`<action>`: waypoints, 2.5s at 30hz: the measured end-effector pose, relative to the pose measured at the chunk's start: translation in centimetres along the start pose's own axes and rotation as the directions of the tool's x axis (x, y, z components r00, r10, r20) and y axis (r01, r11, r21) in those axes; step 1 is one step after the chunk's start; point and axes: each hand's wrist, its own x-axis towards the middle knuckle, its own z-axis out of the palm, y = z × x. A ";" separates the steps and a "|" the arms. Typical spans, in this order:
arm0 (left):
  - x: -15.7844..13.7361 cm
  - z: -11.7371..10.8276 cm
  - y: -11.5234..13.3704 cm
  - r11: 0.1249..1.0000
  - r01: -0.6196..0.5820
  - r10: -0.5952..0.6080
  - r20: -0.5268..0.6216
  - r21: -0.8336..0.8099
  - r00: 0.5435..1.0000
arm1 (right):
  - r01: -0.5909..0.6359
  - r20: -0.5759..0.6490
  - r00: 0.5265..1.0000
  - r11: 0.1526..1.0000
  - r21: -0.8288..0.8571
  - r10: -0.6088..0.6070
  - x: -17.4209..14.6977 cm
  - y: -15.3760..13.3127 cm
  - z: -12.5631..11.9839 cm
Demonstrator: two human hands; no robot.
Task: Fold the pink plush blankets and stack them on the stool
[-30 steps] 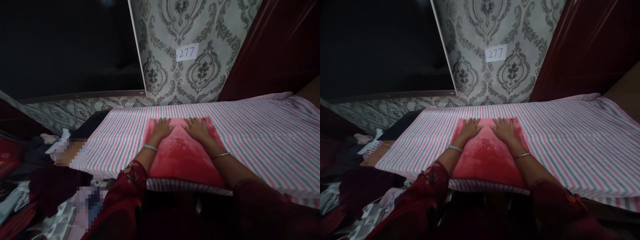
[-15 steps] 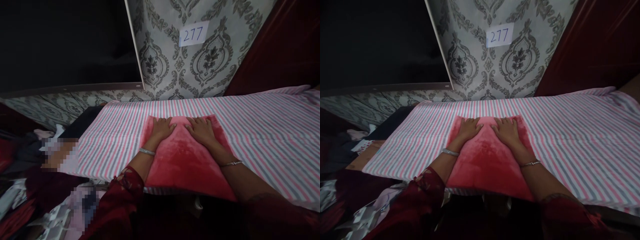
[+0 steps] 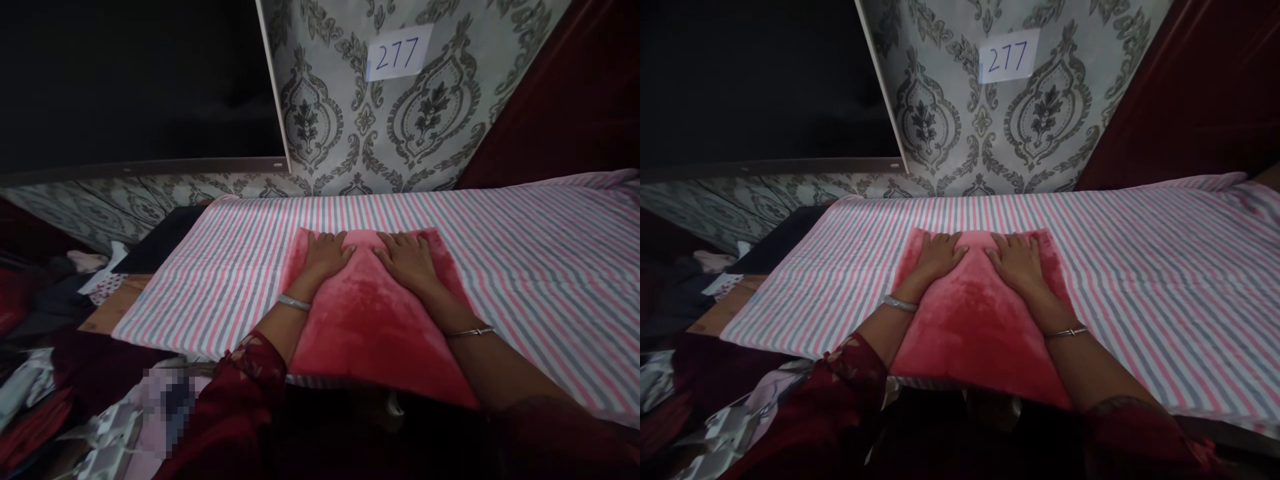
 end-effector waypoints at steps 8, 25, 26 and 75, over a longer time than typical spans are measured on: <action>0.0 0.1 0.1 1.000 0.008 -0.008 -0.016 -0.014 1.000 | -0.026 0.095 0.995 0.999 -0.018 0.028 0.1 -0.3 -0.8; -2.8 -3.7 0.0 0.998 -0.024 0.023 -0.018 -0.059 1.000 | 0.017 0.108 0.994 0.999 0.044 -0.021 -1.4 -0.3 -3.7; -3.7 -3.9 -0.1 0.998 -0.048 0.046 -0.030 -0.040 0.998 | 0.048 0.085 0.995 0.998 0.031 -0.050 -2.2 -0.2 -3.8; -8.9 -1.1 2.4 0.997 -0.032 0.031 -0.017 -0.073 0.999 | 0.019 0.094 0.995 0.999 0.041 -0.023 -6.9 -4.5 -2.1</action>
